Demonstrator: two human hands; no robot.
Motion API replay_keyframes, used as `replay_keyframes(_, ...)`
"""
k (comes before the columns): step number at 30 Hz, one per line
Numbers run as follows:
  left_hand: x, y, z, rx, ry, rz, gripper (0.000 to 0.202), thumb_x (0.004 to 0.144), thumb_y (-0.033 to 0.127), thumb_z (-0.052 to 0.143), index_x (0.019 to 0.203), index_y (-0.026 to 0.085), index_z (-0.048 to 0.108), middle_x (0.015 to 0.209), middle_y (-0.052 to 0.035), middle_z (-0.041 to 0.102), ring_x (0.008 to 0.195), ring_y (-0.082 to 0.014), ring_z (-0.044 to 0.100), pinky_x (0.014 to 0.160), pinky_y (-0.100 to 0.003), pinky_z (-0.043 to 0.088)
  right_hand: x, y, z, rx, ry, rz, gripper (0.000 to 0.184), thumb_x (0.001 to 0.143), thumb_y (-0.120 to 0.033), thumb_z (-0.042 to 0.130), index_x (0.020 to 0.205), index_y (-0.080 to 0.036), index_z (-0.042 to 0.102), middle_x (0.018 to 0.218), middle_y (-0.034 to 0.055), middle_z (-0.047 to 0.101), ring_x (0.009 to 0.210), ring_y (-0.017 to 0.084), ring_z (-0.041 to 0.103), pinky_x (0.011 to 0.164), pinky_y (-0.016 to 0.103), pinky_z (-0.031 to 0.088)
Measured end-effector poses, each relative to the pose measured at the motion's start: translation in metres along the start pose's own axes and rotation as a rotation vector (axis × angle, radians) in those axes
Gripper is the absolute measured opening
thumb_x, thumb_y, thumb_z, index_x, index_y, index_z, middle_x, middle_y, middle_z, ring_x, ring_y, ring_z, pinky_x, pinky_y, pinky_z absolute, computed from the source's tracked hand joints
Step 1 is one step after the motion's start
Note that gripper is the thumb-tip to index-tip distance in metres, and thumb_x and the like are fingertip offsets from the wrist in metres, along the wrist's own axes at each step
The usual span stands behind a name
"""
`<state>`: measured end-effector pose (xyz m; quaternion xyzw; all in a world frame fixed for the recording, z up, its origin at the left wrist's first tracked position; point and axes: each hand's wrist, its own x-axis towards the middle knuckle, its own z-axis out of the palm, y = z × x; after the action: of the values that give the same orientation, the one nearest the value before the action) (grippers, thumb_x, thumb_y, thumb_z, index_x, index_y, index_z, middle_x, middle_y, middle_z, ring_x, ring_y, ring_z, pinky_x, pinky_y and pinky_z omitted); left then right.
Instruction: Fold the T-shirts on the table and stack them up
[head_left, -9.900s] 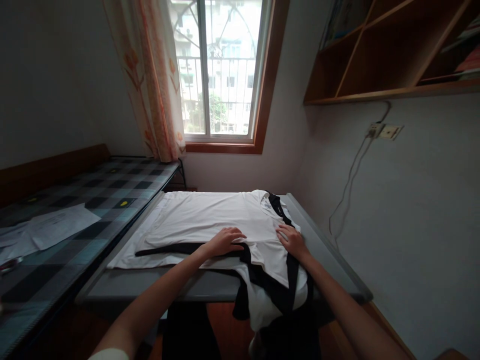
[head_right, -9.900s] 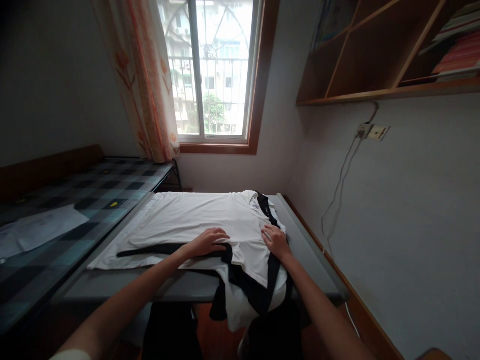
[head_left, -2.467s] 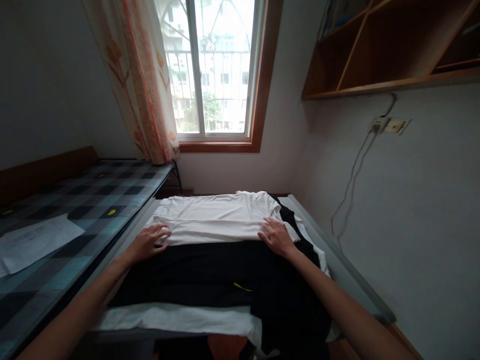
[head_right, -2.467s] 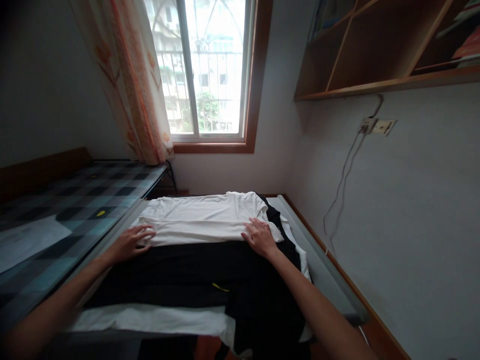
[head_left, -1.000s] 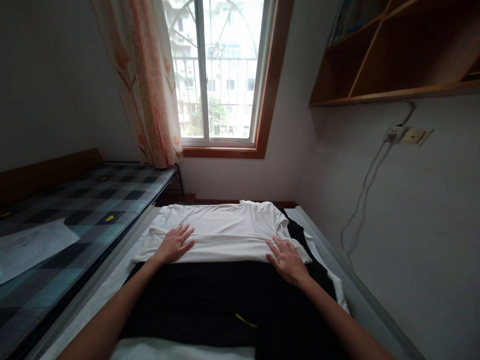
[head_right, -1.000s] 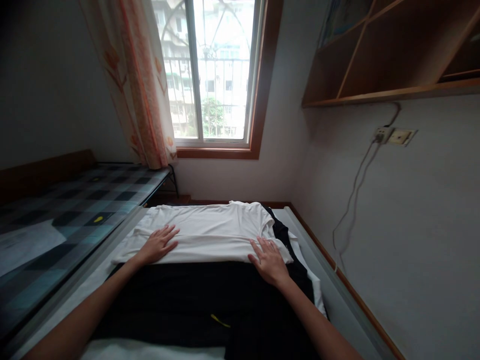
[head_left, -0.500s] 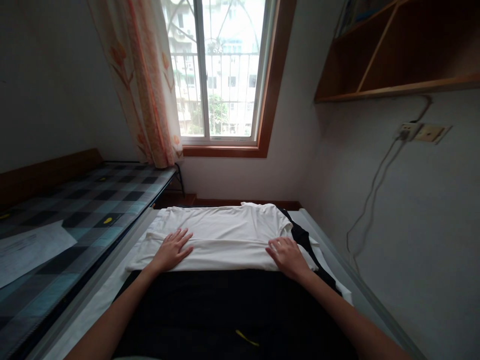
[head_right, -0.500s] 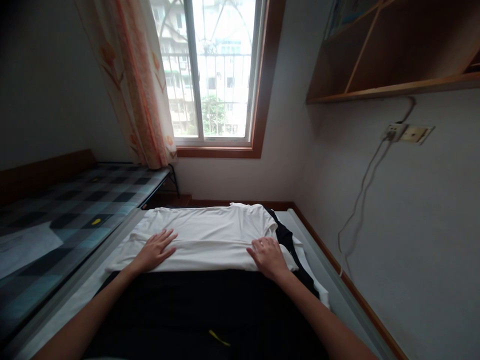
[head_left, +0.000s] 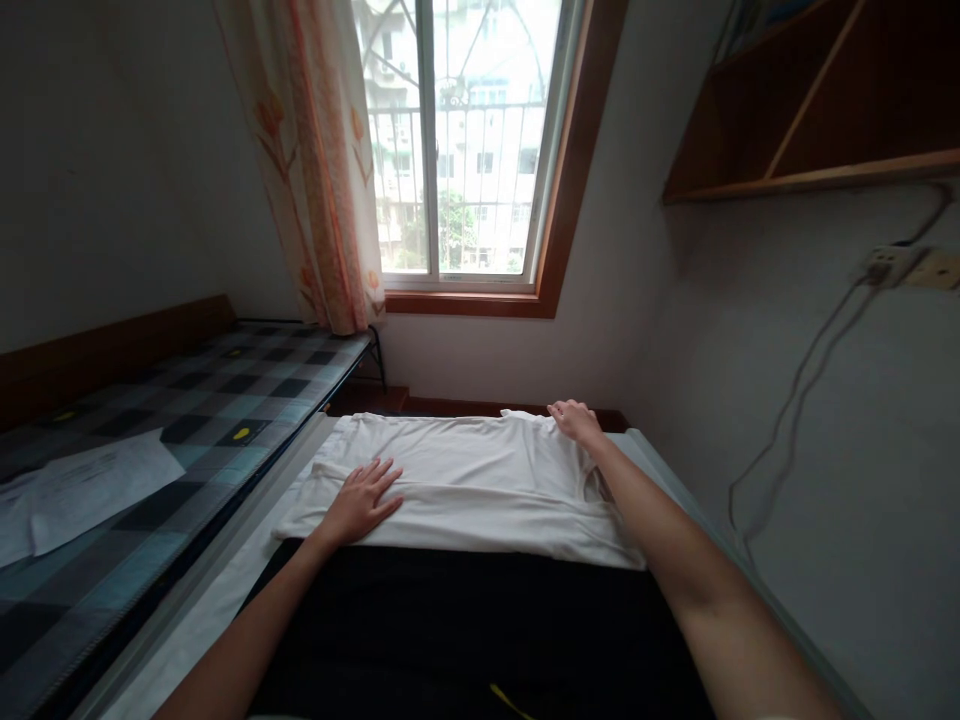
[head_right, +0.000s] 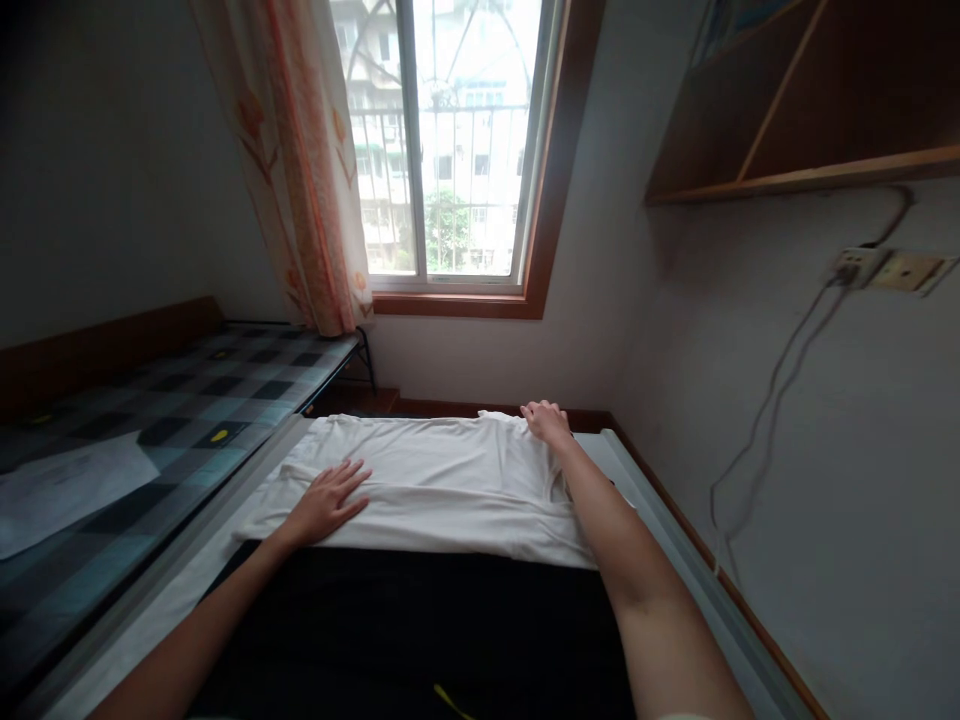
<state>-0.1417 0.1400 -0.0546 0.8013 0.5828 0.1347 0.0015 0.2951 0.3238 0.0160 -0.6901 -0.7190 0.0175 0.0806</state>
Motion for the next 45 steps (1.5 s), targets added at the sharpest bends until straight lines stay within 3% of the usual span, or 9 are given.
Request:
replay_keyframes(7, 0.0, -0.002, 0.003, -0.011, 0.023, 0.004, 0.056, 0.09, 0.057, 0.043, 0.139, 0.031, 0.049, 0.149, -0.0057, 0.042, 0.139, -0.0281, 0.034, 0.113, -0.048, 0.026, 0.028, 0.0, 0.026, 0.015, -0.125, 0.098, 0.039, 0.094, -0.037, 0.037, 0.111, -0.021, 0.069, 0.12, 0.0147, 0.064, 0.11, 0.03, 0.058, 0.09, 0.044, 0.042)
replay_keyframes(12, 0.0, -0.001, 0.002, -0.009, 0.025, -0.001, 0.055, 0.091, 0.058, 0.042, 0.139, 0.032, 0.048, 0.149, -0.0046, 0.042, 0.138, -0.0277, 0.035, 0.113, -0.047, 0.026, 0.039, 0.001, 0.037, 0.053, -0.117, 0.246, 0.046, 0.094, -0.043, 0.037, 0.112, -0.015, 0.069, 0.117, 0.0205, 0.064, 0.112, 0.033, 0.057, 0.091, 0.049, 0.04)
replay_keyframes(17, 0.001, -0.001, 0.003, -0.007, 0.017, -0.009, 0.056, 0.09, 0.06, 0.041, 0.138, 0.032, 0.049, 0.149, -0.0042, 0.043, 0.137, -0.028, 0.036, 0.112, -0.047, 0.027, 0.047, 0.002, 0.036, 0.134, -0.067, 0.266, 0.024, 0.083, -0.022, 0.055, 0.096, -0.023, 0.075, 0.112, 0.0128, 0.068, 0.112, 0.029, 0.057, 0.094, 0.045, 0.037)
replay_keyframes(23, 0.001, -0.003, 0.004, -0.003, 0.038, -0.009, 0.055, 0.09, 0.06, 0.042, 0.137, 0.033, 0.05, 0.148, -0.0037, 0.044, 0.137, -0.0269, 0.038, 0.112, -0.045, 0.028, 0.054, -0.001, 0.028, 0.304, 0.06, 0.243, 0.03, 0.078, -0.014, 0.053, 0.1, -0.018, 0.073, 0.108, 0.0141, 0.07, 0.107, 0.03, 0.06, 0.094, 0.046, 0.041)
replay_keyframes(27, 0.001, -0.002, 0.002, -0.019, 0.029, -0.018, 0.056, 0.09, 0.06, 0.042, 0.137, 0.032, 0.051, 0.148, -0.0046, 0.044, 0.137, -0.0276, 0.037, 0.111, -0.046, 0.028, 0.051, -0.007, 0.01, 0.452, 0.13, 0.12, 0.04, 0.076, -0.017, 0.055, 0.114, -0.014, 0.066, 0.105, 0.0134, 0.071, 0.096, 0.024, 0.065, 0.082, 0.035, 0.05)
replay_keyframes(31, 0.002, 0.0, 0.0, -0.025, 0.029, -0.018, 0.055, 0.09, 0.059, 0.043, 0.136, 0.03, 0.052, 0.146, -0.0053, 0.046, 0.136, -0.0278, 0.038, 0.111, -0.047, 0.028, 0.016, -0.006, -0.009, 0.733, 0.173, -0.305, 0.048, 0.074, -0.025, 0.058, 0.122, -0.015, 0.062, 0.093, 0.0081, 0.072, 0.084, 0.02, 0.067, 0.077, 0.032, 0.052)
replay_keyframes(34, 0.002, 0.001, -0.001, -0.033, 0.033, -0.009, 0.054, 0.09, 0.058, 0.043, 0.136, 0.03, 0.052, 0.147, -0.0054, 0.046, 0.136, -0.0281, 0.038, 0.111, -0.047, 0.029, -0.034, 0.004, -0.01, 0.716, 0.025, -0.59, 0.044, 0.074, -0.023, 0.057, 0.118, -0.02, 0.065, 0.08, 0.003, 0.072, 0.082, 0.019, 0.066, 0.083, 0.035, 0.051)
replay_keyframes(39, 0.001, 0.0, -0.001, -0.046, 0.029, -0.01, 0.052, 0.09, 0.056, 0.045, 0.134, 0.029, 0.054, 0.146, -0.0067, 0.047, 0.137, -0.0292, 0.037, 0.11, -0.049, 0.029, -0.107, 0.026, 0.005, 0.464, -0.028, -0.552, 0.044, 0.073, -0.017, 0.054, 0.115, -0.023, 0.067, 0.083, 0.0037, 0.073, 0.09, 0.023, 0.064, 0.092, 0.04, 0.045)
replay_keyframes(45, 0.015, 0.017, -0.008, -0.24, 0.195, -0.041, 0.034, 0.09, 0.044, 0.049, 0.112, 0.025, 0.067, 0.126, -0.0078, 0.062, 0.123, -0.0269, 0.05, 0.104, -0.047, 0.038, -0.128, 0.044, 0.01, 0.443, 0.108, -0.28, 0.033, 0.083, -0.033, 0.053, 0.108, -0.019, 0.068, 0.083, 0.0066, 0.071, 0.074, 0.02, 0.066, 0.075, 0.032, 0.049)
